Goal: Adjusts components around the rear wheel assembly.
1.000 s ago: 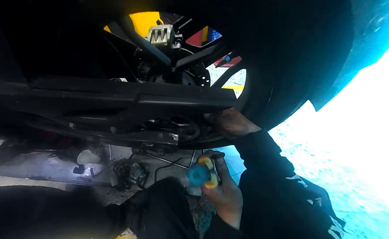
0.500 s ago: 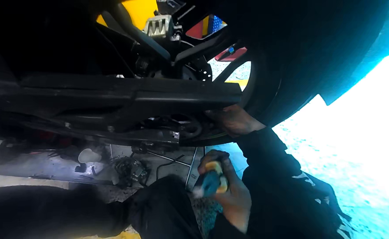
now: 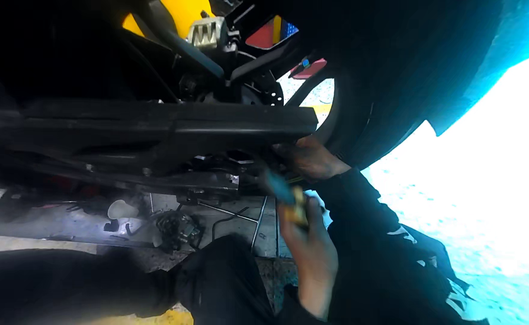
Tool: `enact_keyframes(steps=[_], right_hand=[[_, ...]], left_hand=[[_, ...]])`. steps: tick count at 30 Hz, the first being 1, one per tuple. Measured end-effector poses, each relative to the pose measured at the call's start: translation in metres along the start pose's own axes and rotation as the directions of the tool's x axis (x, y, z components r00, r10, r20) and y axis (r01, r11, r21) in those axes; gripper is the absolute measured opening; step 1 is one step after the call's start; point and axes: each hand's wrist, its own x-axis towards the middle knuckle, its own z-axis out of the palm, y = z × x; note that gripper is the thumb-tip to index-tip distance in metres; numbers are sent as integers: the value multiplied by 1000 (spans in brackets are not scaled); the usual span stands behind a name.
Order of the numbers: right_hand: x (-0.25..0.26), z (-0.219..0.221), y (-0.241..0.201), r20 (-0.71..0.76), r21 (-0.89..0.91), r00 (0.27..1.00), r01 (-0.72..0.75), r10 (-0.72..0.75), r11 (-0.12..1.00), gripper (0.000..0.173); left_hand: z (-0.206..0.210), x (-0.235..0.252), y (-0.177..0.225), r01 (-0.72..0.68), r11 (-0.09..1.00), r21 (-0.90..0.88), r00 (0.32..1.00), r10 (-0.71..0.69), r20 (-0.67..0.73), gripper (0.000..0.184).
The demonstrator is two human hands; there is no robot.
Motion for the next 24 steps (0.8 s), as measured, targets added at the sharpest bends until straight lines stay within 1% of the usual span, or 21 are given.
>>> enact_keyframes(steps=[1, 2, 4, 5, 6, 7, 8, 9, 11, 12, 14, 15, 16, 17, 18, 19, 20, 21, 22, 23, 24], right_hand=[[0, 1, 1, 13, 10, 1000, 3, -4, 1000, 22], [-1, 2, 2, 11, 11, 1000, 11, -11, 1000, 22], [3, 0, -4, 9, -53, 1000, 27, -26, 998, 21], [2, -1, -5, 5, -81, 1000, 18, -17, 997, 21], [0, -2, -3, 14, -90, 1000, 9, -8, 996, 21], [0, -3, -1, 36, -88, 999, 7, -4, 996, 22], [0, -4, 0, 50, -82, 999, 11, -7, 997, 22], [-1, -5, 0, 57, -80, 998, 22, -17, 997, 22], [3, -12, -1, 89, -93, 994, 72, -64, 993, 22], [2, -15, 1, 100, -85, 991, 93, -84, 992, 22], [1, -13, 2, 110, -70, 991, 90, -82, 994, 20], [0, -10, 2, 99, -73, 993, 77, -70, 994, 20], [-1, -8, 1, 87, -82, 994, 71, -64, 994, 19], [2, -8, -1, 75, -92, 995, 74, -67, 993, 19], [2, -8, -1, 57, -93, 996, 69, -64, 993, 19], [0, -8, 1, 44, -79, 997, 61, -58, 995, 19], [0, -7, 4, 50, -57, 997, 57, -54, 997, 19], [2, -7, 7, 66, -34, 996, 62, -60, 997, 19], [3, -7, 10, 77, -19, 995, 71, -70, 997, 18], [3, -6, 11, 84, -13, 994, 72, -71, 997, 17], [6, -7, 11, 92, -8, 992, 85, -84, 996, 18]], left_hand=[[1, -1, 4, 93, 996, -6, 996, -93, 4, 19], [1, -4, 3, 59, 998, -33, 998, -60, -25, 21], [4, -3, -9, -176, 981, -81, 980, 167, -109, 19], [3, -4, -13, -177, 982, -65, 981, 171, -91, 19], [1, -5, -12, -66, 998, -8, 997, 65, -49, 17], [1, -3, -9, 88, 996, 18, 996, -88, -3, 18], [0, -2, -6, 166, 986, 17, 986, -166, 24, 21], [0, -5, -7, 118, 993, 15, 993, -118, 0, 21], [1, -6, -16, -97, 995, 8, 994, 98, -58, 18], [-1, -7, -15, -84, 996, 23, 996, 85, -30, 17], [-2, -1, -4, 134, 991, 28, 989, -135, 65, 17], [-2, -3, -1, 140, 990, 10, 988, -140, 64, 18], [0, -5, -1, 24, 1000, -12, 999, -24, 22, 17], [3, -5, -5, -131, 991, -40, 991, 130, -39, 16], [4, -5, -10, -222, 973, -57, 973, 218, -70, 17], [3, -6, -11, -185, 982, -42, 981, 183, -66, 16], [2, -5, -8, -41, 999, -11, 998, 41, -38, 15], [1, -2, -3, 96, 995, -7, 995, -96, -14, 18], [-1, -2, -3, 102, 995, -8, 995, -102, -18, 21], [-2, -2, -7, -29, 1000, -6, 998, 28, -55, 20], [0, 0, -13, -181, 983, 0, 978, 180, -101, 19]])
